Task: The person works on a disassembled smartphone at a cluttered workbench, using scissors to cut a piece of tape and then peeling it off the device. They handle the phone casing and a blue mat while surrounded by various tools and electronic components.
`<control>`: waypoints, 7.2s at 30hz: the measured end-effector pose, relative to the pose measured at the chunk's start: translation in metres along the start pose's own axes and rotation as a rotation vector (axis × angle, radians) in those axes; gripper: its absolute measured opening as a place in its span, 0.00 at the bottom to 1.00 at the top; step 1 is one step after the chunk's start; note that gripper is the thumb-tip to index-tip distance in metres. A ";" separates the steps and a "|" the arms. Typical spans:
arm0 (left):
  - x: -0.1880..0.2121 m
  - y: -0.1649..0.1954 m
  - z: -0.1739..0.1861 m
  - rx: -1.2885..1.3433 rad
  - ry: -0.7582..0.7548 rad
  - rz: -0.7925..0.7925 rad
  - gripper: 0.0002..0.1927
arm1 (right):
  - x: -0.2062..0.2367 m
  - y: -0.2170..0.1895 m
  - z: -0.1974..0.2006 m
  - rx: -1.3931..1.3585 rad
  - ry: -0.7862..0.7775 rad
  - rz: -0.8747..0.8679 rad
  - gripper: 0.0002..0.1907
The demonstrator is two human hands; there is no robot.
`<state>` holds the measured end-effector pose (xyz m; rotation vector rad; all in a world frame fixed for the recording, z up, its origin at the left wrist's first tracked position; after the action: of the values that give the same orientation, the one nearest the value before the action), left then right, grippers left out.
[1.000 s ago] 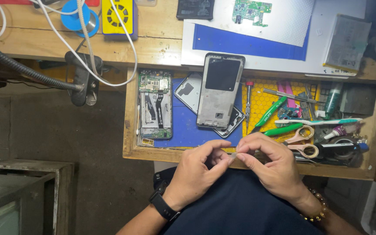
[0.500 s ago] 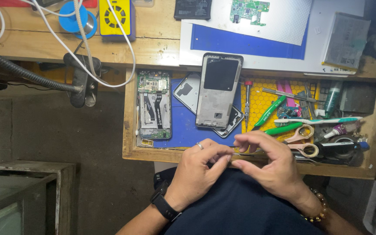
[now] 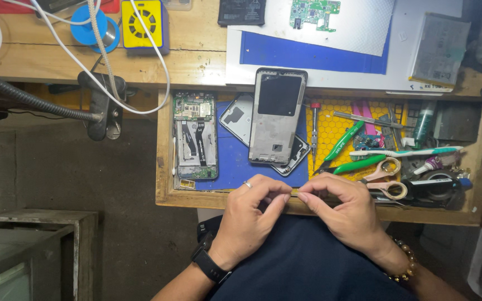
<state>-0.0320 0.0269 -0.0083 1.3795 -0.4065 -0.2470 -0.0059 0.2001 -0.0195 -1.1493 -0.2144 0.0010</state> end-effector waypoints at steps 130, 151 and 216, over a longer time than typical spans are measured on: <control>-0.031 -0.006 0.041 -0.441 0.328 -0.124 0.23 | -0.024 -0.016 0.051 0.376 0.147 0.162 0.04; -0.025 0.037 0.017 -0.876 -0.028 -0.630 0.14 | 0.037 0.005 0.101 1.175 -0.139 0.236 0.26; -0.034 -0.041 -0.008 0.761 0.038 0.132 0.22 | 0.040 -0.036 0.036 0.508 0.132 -0.013 0.28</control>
<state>-0.0564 0.0406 -0.0540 2.0863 -0.5904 0.0588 0.0234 0.2228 0.0337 -0.6386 -0.0953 -0.0299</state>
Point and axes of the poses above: each hand's wrist, its own x-axis away from the middle knuckle, its own z-axis out of the back of the hand, y = z × x, the point moved 9 cm from there along -x, towards the middle knuckle, and after that the axes turned 4 degrees about -y, right-handed, at the moved point
